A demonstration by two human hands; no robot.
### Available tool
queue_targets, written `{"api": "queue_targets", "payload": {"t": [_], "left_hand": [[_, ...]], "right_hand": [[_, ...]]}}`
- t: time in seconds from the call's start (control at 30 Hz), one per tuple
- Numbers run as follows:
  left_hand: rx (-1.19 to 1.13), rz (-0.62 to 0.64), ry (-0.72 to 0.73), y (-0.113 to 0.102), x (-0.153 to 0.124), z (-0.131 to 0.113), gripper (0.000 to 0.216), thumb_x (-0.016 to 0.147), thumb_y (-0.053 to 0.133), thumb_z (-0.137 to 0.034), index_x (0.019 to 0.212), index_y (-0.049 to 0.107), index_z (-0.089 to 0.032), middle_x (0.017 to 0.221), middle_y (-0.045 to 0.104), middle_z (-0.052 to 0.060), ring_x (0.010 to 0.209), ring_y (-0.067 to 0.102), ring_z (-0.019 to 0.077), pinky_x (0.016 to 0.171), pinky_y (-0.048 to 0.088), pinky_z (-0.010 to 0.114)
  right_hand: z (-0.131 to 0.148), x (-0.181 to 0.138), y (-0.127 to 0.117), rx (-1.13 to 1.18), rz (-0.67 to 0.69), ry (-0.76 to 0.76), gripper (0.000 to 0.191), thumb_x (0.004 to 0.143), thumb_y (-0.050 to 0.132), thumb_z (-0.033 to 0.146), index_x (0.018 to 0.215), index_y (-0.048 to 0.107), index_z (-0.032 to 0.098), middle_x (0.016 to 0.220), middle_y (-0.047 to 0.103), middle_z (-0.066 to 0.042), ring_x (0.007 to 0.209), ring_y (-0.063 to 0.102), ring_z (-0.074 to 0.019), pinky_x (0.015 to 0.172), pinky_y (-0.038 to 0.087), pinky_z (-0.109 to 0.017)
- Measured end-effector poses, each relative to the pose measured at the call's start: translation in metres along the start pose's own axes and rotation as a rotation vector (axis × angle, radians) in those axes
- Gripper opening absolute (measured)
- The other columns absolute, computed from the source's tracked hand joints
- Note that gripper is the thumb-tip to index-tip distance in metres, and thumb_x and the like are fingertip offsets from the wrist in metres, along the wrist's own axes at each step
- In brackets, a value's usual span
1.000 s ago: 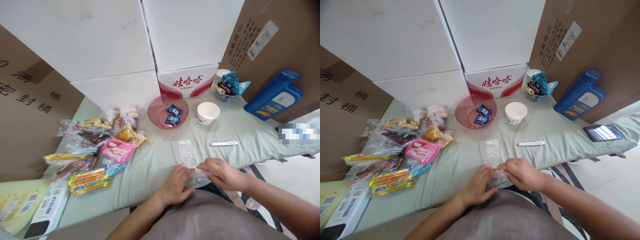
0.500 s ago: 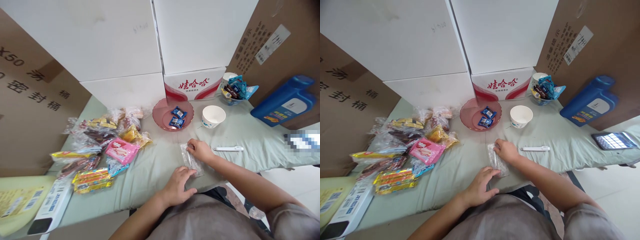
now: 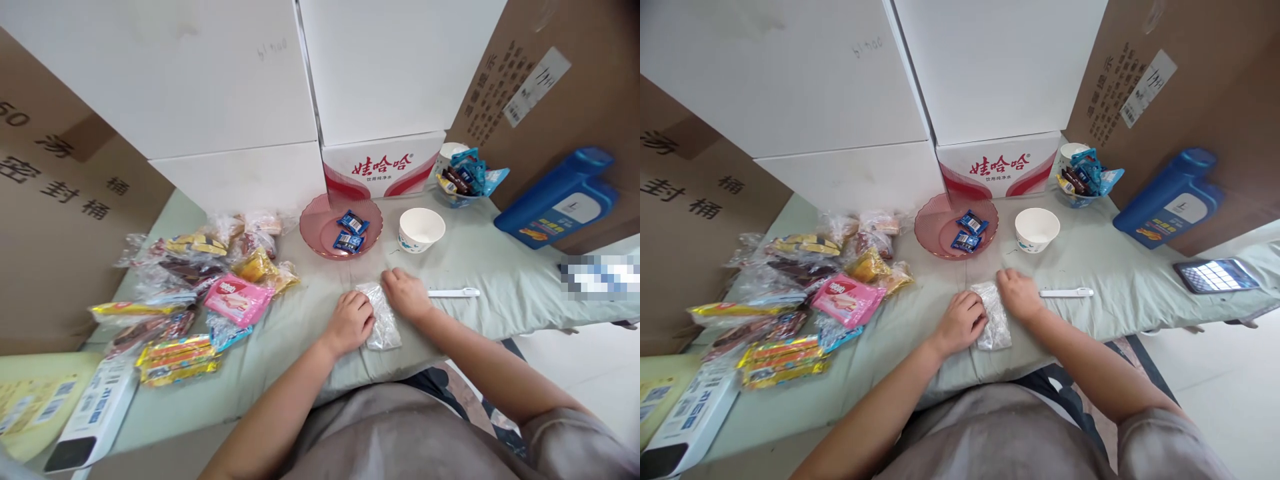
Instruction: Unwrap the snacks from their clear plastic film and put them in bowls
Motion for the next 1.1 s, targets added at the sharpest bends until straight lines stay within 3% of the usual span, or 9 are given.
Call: {"api": "queue_targets", "payload": {"t": [0.1,0.17,0.3,0.43,0.53,0.63,0.77,0.93,1.1], "left_hand": [[-0.072,-0.009,-0.010,0.001,-0.005,0.004,0.003,0.083,0.059,-0.018,0.084,0.062,-0.019,0.094,0.061,0.006,0.098,0.053,0.0225,0.092,0.043,0.041],[-0.124,-0.019,-0.019,-0.001,-0.007,0.005,0.010,0.085,0.057,-0.016,0.093,0.063,-0.019,0.099,0.062,0.007,0.100,0.053,0.0223,0.093,0.043,0.041],[-0.180,-0.030,-0.043,-0.002,-0.008,0.009,0.022,0.087,0.049,-0.010,0.100,0.063,-0.020,0.115,0.063,0.006,0.108,0.053,0.0214,0.097,0.040,0.041],[-0.146,0.008,-0.027,0.000,-0.009,0.006,0.019,0.084,0.054,-0.010,0.092,0.066,-0.022,0.114,0.066,0.003,0.110,0.052,0.0224,0.099,0.036,0.044],[-0.141,0.019,-0.019,-0.002,-0.009,0.004,0.020,0.083,0.056,-0.011,0.094,0.067,-0.023,0.115,0.066,0.002,0.110,0.051,0.0225,0.099,0.036,0.044],[-0.149,0.039,-0.018,-0.004,-0.008,0.003,0.023,0.083,0.056,-0.012,0.100,0.067,-0.024,0.116,0.066,0.003,0.111,0.051,0.0223,0.100,0.036,0.044],[-0.167,0.038,-0.026,-0.005,-0.007,0.004,0.027,0.081,0.057,-0.012,0.105,0.066,-0.022,0.117,0.066,0.004,0.112,0.052,0.0219,0.101,0.036,0.044],[-0.159,0.030,-0.028,-0.003,-0.008,0.005,0.026,0.081,0.057,-0.012,0.101,0.069,-0.024,0.117,0.066,0.004,0.112,0.052,0.0221,0.101,0.036,0.045],[-0.175,0.074,0.002,-0.004,-0.007,0.003,0.028,0.083,0.057,-0.015,0.105,0.069,-0.027,0.119,0.066,0.003,0.114,0.053,0.0228,0.103,0.035,0.046]], "right_hand": [[-0.023,-0.011,-0.023,-0.002,-0.227,-0.007,0.027,0.097,0.040,0.025,0.106,0.062,0.012,0.099,0.062,-0.017,0.094,0.055,-0.0277,0.081,0.041,-0.038],[-0.010,-0.032,-0.033,0.094,-0.320,-0.217,0.027,0.096,0.046,0.032,0.108,0.062,0.013,0.102,0.062,-0.015,0.099,0.052,-0.0269,0.087,0.041,-0.040],[0.041,-0.091,-0.011,0.234,-0.104,-0.654,0.034,0.091,0.057,0.045,0.112,0.060,0.018,0.101,0.063,-0.008,0.094,0.052,-0.0228,0.082,0.042,-0.037],[0.052,-0.122,0.014,0.198,-0.075,-0.617,0.018,0.096,0.048,0.022,0.108,0.061,0.018,0.090,0.063,-0.005,0.082,0.051,-0.0186,0.074,0.041,-0.034],[0.048,-0.126,0.009,0.214,-0.156,-0.667,0.022,0.096,0.042,0.014,0.107,0.061,0.017,0.095,0.064,-0.007,0.093,0.053,-0.0198,0.084,0.042,-0.037],[0.048,-0.119,-0.003,0.242,-0.214,-0.705,0.020,0.095,0.044,0.016,0.107,0.060,0.016,0.108,0.063,-0.009,0.113,0.049,-0.0229,0.099,0.038,-0.043],[0.051,-0.109,0.000,0.245,-0.161,-0.663,0.028,0.093,0.055,0.036,0.108,0.060,0.013,0.105,0.063,-0.011,0.105,0.052,-0.0238,0.092,0.044,-0.041],[0.053,-0.119,0.006,0.225,-0.215,-0.713,0.021,0.095,0.045,0.015,0.109,0.061,0.017,0.105,0.066,-0.008,0.107,0.054,-0.0207,0.095,0.043,-0.040],[0.048,-0.111,-0.010,0.280,-0.230,-0.790,0.027,0.098,0.039,0.015,0.111,0.061,0.018,0.098,0.068,-0.007,0.100,0.059,-0.0183,0.089,0.047,-0.036]]}}
Point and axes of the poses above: each hand's wrist, its own x-axis towards the middle knuckle, its own y-axis out of the palm, z = x × y, the point moved 6 cm from there along x, towards the middle knuckle
